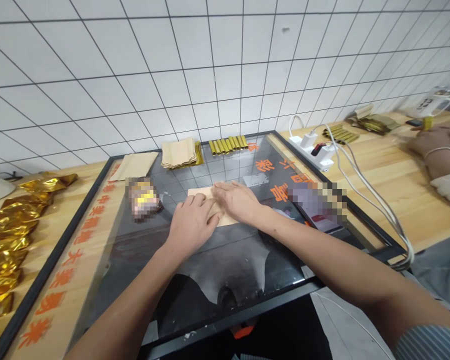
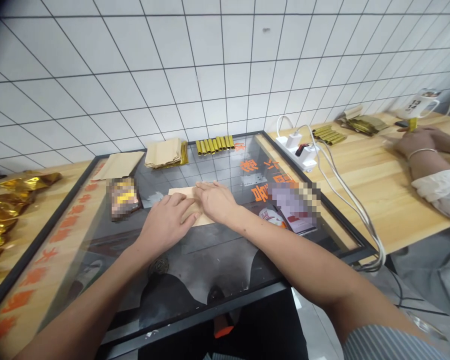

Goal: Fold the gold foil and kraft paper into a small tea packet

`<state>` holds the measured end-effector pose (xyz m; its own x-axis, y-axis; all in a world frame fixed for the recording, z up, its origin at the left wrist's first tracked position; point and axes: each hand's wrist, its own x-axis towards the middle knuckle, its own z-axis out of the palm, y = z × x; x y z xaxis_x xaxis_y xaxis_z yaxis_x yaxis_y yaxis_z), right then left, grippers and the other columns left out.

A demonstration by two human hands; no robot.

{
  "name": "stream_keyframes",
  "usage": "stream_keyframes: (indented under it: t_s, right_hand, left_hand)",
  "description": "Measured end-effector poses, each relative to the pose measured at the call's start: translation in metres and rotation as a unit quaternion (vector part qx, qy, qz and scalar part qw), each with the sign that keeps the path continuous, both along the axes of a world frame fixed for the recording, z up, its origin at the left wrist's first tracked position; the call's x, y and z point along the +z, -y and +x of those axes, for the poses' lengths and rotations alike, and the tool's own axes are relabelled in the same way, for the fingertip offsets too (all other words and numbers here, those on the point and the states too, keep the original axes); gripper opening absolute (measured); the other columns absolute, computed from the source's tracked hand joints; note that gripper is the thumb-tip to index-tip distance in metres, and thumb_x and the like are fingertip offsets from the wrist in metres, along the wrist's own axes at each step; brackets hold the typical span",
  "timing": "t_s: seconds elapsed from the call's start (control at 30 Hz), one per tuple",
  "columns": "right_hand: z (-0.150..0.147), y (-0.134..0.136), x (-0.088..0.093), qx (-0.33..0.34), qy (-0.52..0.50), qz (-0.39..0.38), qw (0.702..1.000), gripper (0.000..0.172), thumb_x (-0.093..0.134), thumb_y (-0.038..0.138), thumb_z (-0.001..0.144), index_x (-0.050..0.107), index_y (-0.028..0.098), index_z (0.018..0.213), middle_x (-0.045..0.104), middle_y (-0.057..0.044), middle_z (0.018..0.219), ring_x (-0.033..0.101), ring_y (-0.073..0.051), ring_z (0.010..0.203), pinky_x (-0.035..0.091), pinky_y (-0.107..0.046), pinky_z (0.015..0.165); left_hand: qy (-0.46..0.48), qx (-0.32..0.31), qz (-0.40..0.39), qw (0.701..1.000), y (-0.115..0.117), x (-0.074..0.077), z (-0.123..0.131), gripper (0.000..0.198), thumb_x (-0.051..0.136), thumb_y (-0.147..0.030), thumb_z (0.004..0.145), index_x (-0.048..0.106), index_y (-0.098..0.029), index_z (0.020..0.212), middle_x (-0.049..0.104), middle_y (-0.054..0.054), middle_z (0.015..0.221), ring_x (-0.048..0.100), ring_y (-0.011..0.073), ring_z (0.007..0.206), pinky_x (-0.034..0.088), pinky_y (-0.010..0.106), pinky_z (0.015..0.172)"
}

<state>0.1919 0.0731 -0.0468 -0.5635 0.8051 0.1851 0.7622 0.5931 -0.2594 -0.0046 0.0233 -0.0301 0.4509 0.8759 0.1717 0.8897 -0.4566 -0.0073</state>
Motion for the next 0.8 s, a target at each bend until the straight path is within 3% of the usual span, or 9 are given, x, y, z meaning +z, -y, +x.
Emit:
stream_keyframes:
  t_s: [0.13,0.4,0.63,0.8]
  right_hand:
    - [-0.001,0.000,0.006,-0.008,-0.001,0.006,1.000,0.036,0.057,0.010,0.104,0.068,0.019,0.137,0.061,-0.016,0.161,0.057,-0.029,0.150,0.036,-0.054,0.129]
    - [-0.007,0.016,0.009,0.019,-0.002,0.021,1.000,0.038,0.070,0.022,0.102,0.065,0.018,0.139,0.062,-0.015,0.161,0.058,-0.028,0.148,0.035,-0.049,0.129]
    - [0.001,-0.003,0.002,-0.027,0.023,0.033,0.999,0.029,0.051,0.016,0.110,0.067,0.018,0.133,0.061,-0.014,0.163,0.058,-0.029,0.149,0.036,-0.053,0.127]
    - [-0.001,0.005,0.007,-0.038,0.025,0.055,0.997,0.028,0.048,0.021,0.113,0.067,0.019,0.132,0.064,-0.014,0.158,0.057,-0.029,0.149,0.035,-0.052,0.127]
  left_hand:
    - [-0.009,0.001,-0.002,1.000,0.001,0.004,0.002,0.031,0.052,-0.043,0.107,0.073,-0.022,0.117,0.069,0.014,0.122,0.061,0.0357,0.113,0.051,0.049,0.093]
    - [-0.010,0.010,-0.002,1.000,0.001,0.002,0.003,0.035,0.051,-0.046,0.108,0.072,-0.024,0.125,0.068,0.014,0.116,0.062,0.0359,0.114,0.051,0.048,0.094]
    - [-0.021,0.006,0.009,1.000,0.002,0.003,0.004,0.037,0.049,-0.046,0.108,0.075,-0.021,0.118,0.067,0.015,0.114,0.063,0.0362,0.111,0.052,0.048,0.096]
    - [-0.028,0.007,-0.004,1.000,0.004,0.007,0.006,0.039,0.049,-0.047,0.108,0.076,-0.021,0.120,0.066,0.014,0.109,0.065,0.0356,0.105,0.051,0.048,0.093]
